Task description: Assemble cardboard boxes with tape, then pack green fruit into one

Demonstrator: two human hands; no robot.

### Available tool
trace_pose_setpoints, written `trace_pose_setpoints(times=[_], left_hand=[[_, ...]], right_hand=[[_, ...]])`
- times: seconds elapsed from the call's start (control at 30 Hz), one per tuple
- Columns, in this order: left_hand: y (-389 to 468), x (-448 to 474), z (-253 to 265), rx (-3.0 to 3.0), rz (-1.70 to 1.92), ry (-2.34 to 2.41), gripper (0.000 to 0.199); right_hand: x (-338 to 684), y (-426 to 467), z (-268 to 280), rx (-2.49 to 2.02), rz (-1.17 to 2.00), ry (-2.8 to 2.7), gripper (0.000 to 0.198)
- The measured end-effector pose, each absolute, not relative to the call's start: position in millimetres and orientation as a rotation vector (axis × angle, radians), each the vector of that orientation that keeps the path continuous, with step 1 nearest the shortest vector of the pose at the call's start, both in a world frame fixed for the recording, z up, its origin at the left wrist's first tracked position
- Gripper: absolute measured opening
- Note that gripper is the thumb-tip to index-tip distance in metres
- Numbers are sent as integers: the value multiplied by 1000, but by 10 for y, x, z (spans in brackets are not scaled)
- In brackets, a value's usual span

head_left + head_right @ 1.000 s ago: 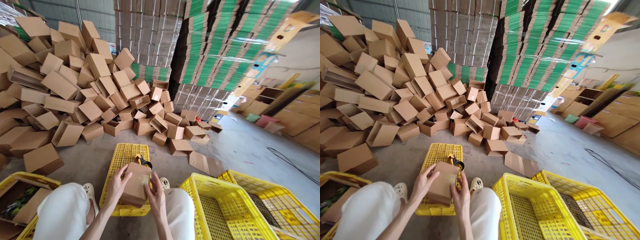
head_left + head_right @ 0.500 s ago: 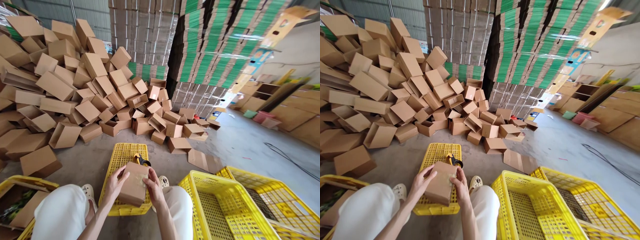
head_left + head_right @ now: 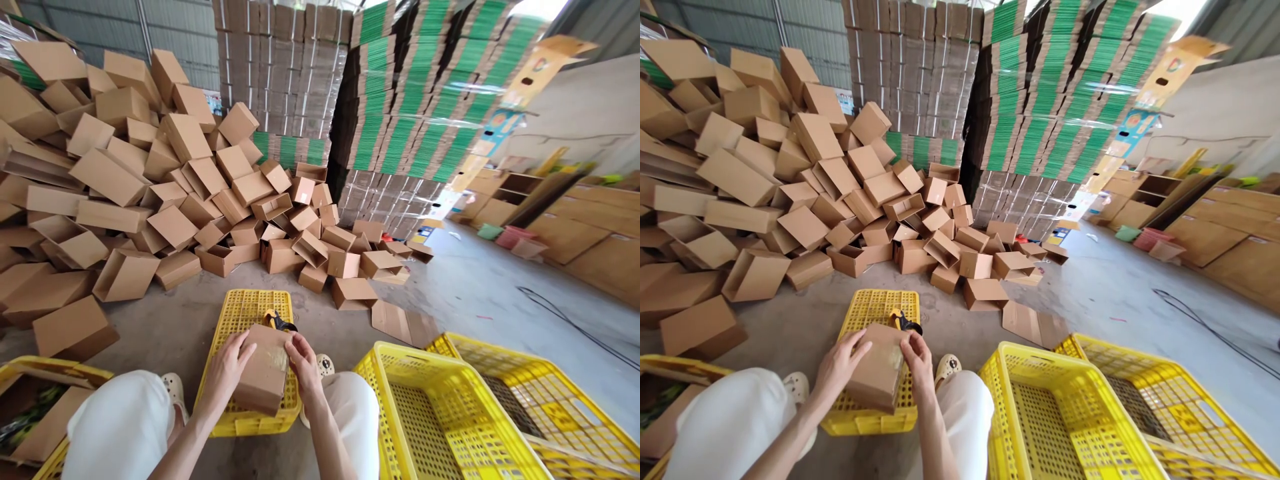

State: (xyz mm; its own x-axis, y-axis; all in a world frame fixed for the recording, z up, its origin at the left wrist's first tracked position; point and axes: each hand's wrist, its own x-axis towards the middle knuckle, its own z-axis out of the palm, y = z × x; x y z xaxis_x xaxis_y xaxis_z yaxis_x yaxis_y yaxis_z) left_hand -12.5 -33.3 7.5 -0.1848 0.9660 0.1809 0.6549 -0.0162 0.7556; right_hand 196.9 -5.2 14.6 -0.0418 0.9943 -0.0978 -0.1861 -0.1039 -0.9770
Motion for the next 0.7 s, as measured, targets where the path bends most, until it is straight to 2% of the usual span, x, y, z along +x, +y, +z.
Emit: trace_pose_setpoints(times=[0.07, 0.2, 0.27, 0.43, 0.57, 0.63, 0.7], left_hand=[[-416, 7, 120, 1818, 991, 1950, 53], [-597, 236, 199, 1924, 782, 2052, 91], [-630, 223, 240, 1921, 708, 2039, 97], [-547, -182, 241, 1723, 636, 2044, 88], [-429, -708, 27, 1440, 679, 2027, 80], [-384, -980, -127, 1487, 781, 1959, 73], [-370, -1223, -273, 1442, 793, 2019, 74]], right_hand=[[1903, -52, 153, -1121, 1317, -1112, 60], [1715, -117, 66, -1142, 1168, -1203, 67], [1599, -187, -59, -1184, 1144, -1216, 73], [1082, -506, -405, -1301, 1127, -1311, 82], [575, -722, -414, -1140, 1047, -1582, 64], [480, -708, -405, -1103, 1023, -1702, 60], [544, -625, -475, -1159, 1001, -1753, 57]])
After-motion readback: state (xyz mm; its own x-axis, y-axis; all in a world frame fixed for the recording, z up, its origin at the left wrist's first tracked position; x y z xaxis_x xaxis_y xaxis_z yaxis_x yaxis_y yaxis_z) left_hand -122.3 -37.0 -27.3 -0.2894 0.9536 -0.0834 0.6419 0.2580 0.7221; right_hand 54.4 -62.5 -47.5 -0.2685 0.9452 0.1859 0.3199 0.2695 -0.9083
